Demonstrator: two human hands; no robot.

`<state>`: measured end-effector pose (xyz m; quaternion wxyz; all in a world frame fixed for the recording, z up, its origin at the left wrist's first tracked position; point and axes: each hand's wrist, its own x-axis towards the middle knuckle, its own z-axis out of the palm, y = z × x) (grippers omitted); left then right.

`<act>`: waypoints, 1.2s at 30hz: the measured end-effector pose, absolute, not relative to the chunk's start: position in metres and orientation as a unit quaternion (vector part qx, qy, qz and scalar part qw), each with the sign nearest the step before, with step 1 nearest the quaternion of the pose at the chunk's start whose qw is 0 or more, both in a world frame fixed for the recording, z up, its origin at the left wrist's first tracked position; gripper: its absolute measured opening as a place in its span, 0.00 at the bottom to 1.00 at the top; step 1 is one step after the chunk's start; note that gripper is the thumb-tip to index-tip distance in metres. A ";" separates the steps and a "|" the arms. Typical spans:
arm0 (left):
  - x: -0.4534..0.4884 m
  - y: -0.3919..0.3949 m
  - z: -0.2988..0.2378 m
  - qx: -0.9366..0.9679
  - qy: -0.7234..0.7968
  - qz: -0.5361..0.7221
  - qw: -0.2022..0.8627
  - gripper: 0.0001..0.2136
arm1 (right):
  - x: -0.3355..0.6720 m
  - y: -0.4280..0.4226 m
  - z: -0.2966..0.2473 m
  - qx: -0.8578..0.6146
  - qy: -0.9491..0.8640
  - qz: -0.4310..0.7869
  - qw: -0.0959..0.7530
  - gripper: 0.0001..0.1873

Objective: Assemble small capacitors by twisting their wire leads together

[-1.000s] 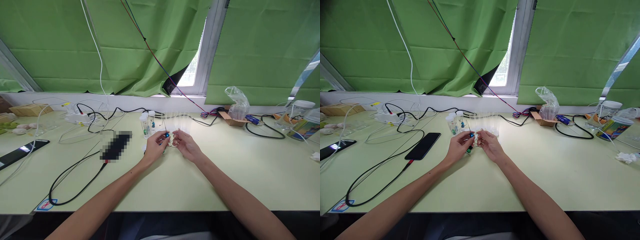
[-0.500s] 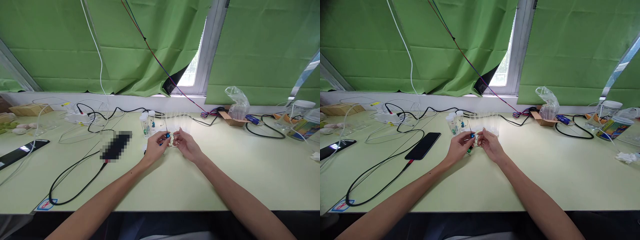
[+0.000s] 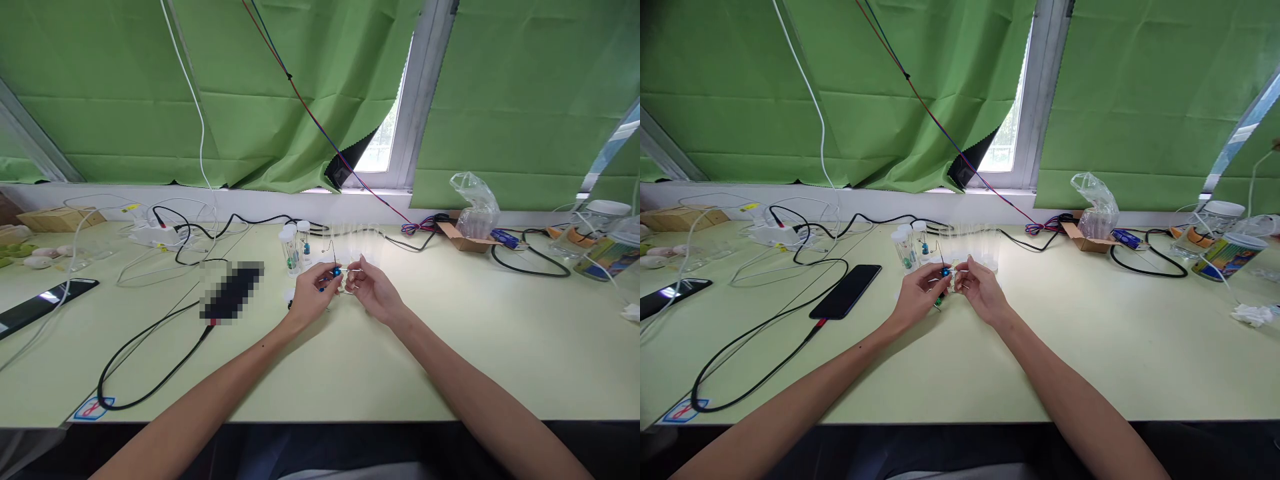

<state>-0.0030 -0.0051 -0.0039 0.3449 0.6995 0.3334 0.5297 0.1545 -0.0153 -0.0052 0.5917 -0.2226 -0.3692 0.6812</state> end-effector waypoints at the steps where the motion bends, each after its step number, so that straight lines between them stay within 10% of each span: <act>1: -0.003 -0.005 -0.004 0.701 0.334 0.528 0.342 0.13 | 0.155 -0.015 -0.005 -0.222 -0.370 0.682 0.590 0.17; 36: -0.004 -0.005 -0.003 0.661 0.341 0.532 0.405 0.17 | 0.150 -0.024 0.002 -0.189 -0.417 0.684 0.568 0.13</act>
